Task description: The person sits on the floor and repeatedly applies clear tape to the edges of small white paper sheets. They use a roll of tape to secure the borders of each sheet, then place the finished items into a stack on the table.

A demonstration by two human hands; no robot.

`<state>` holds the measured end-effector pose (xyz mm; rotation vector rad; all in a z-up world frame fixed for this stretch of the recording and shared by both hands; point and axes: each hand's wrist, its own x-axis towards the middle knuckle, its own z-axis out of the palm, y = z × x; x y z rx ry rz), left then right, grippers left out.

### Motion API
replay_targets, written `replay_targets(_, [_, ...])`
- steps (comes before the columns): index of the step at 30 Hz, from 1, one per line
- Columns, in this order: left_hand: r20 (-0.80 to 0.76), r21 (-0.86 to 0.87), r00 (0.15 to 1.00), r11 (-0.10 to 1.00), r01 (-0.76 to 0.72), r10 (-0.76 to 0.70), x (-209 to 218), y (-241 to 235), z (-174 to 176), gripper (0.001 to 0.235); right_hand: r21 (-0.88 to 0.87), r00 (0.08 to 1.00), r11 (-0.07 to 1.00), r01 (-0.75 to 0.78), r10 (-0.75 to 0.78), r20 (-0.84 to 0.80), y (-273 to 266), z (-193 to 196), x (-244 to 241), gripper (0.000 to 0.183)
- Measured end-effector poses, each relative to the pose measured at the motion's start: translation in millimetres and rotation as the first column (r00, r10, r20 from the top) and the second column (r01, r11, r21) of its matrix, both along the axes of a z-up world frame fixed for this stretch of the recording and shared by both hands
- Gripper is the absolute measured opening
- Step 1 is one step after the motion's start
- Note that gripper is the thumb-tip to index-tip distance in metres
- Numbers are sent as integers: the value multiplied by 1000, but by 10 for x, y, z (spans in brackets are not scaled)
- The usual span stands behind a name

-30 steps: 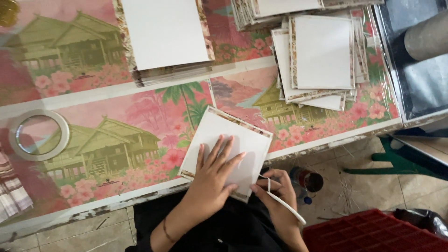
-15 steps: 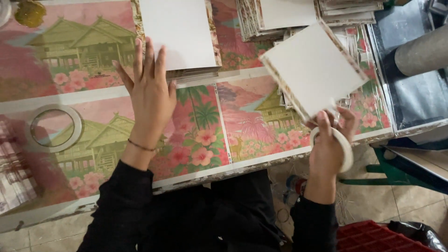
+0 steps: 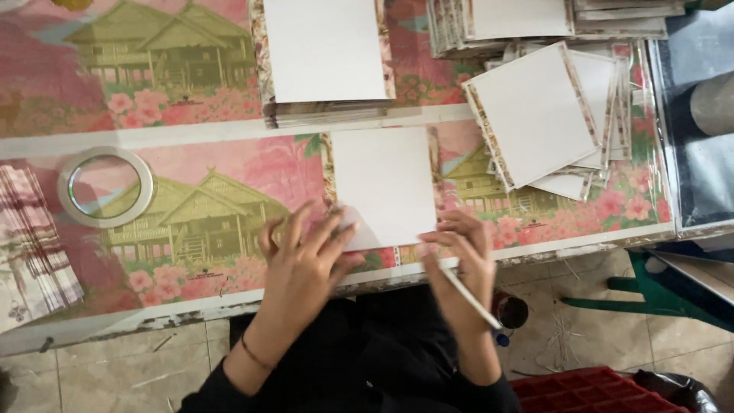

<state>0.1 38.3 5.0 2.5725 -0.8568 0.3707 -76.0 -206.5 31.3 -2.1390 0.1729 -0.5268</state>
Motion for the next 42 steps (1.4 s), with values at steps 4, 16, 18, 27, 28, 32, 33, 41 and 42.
replay_targets(4, [-121,-145,993,989,-27,9,-66,177,5,43,66,998,997,-36,39,-50,435,113,102,16])
replay_targets(16, [-461,-114,861,948,-297,214,28,201,182,9,-84,966,987,-139,117,-230,766,-12,268,7])
replay_targets(18, [-496,-127,845,945,-300,202,37,194,268,9,-112,962,983,-145,113,-250,798,-2,292,8])
replay_targets(27, [-559,-73,801,949,-307,216,67,196,204,16,-274,960,948,-162,87,-267,810,-52,365,7])
replay_targets(28, [-559,-72,800,949,-306,215,72,192,197,16,-273,960,948,-161,86,-268,800,-23,371,7])
replay_targets(32, [-575,-42,781,944,-326,244,110,168,249,15,-181,962,967,-182,137,-235,707,62,343,9])
replay_targets(33, [-572,-30,782,946,-322,248,124,161,283,15,-155,966,973,-169,132,-222,672,76,326,14])
replay_targets(41, [-543,12,795,950,-312,268,121,162,196,17,-173,977,983,59,-93,-191,-347,151,-33,14])
replay_targets(42, [-518,18,809,949,-314,277,117,159,187,18,-162,972,980,111,-141,-187,-412,114,-64,14])
